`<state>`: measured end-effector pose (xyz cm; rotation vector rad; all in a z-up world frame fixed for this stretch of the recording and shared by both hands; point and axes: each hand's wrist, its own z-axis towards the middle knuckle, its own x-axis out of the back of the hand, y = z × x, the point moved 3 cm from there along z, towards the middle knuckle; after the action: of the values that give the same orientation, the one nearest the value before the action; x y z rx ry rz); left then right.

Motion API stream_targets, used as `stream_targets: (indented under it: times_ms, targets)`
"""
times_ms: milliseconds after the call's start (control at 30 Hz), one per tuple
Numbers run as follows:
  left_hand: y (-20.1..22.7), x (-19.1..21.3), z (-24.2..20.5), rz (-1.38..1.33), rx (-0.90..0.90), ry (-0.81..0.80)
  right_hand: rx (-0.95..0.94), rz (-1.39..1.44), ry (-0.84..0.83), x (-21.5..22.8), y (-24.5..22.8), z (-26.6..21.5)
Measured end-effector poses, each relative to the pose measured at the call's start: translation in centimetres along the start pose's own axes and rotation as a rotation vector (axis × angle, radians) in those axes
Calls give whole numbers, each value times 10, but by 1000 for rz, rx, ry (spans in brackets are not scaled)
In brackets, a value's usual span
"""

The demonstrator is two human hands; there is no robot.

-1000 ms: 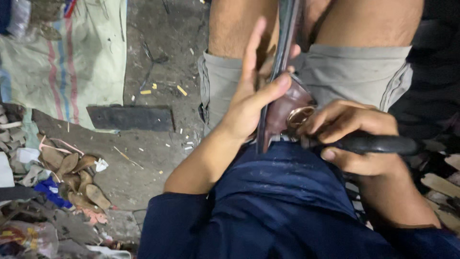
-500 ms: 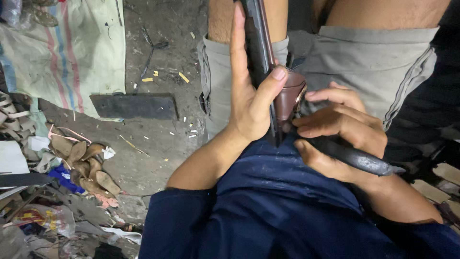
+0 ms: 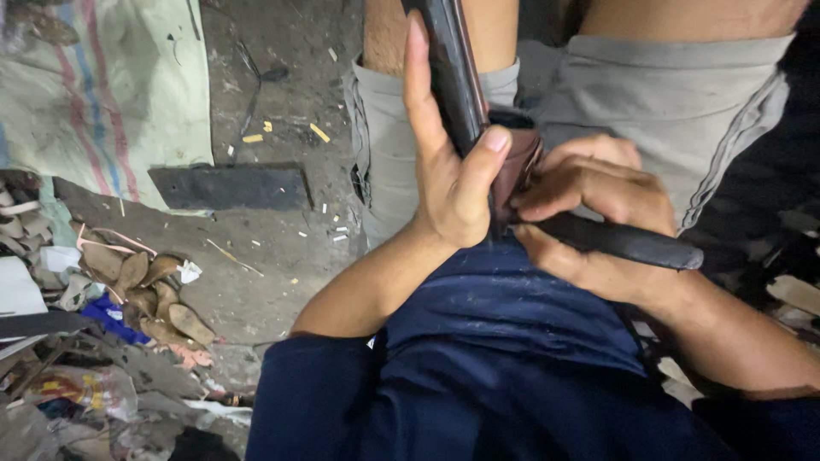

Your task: The person assembles brown sandals by attaching the upper strap to the sole using a black-handled tool. They repeatedly press the tool along the edge to secure the connection, then inspect the finished sandal before moving to the next one.

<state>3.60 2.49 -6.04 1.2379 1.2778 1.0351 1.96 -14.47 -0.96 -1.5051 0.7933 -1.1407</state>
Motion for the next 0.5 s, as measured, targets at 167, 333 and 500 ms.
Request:
stream_targets:
  times_ms: [167, 333, 500]
  targets:
    - [11, 7, -2, -221, 118, 2, 120, 75, -108, 10, -26, 1]
    - [10, 7, -12, -222, 124, -13, 119, -19, 46, 11, -23, -21]
    - [-2, 2, -10, -158, 96, 25, 113, -57, 110, -5, -7, -18]
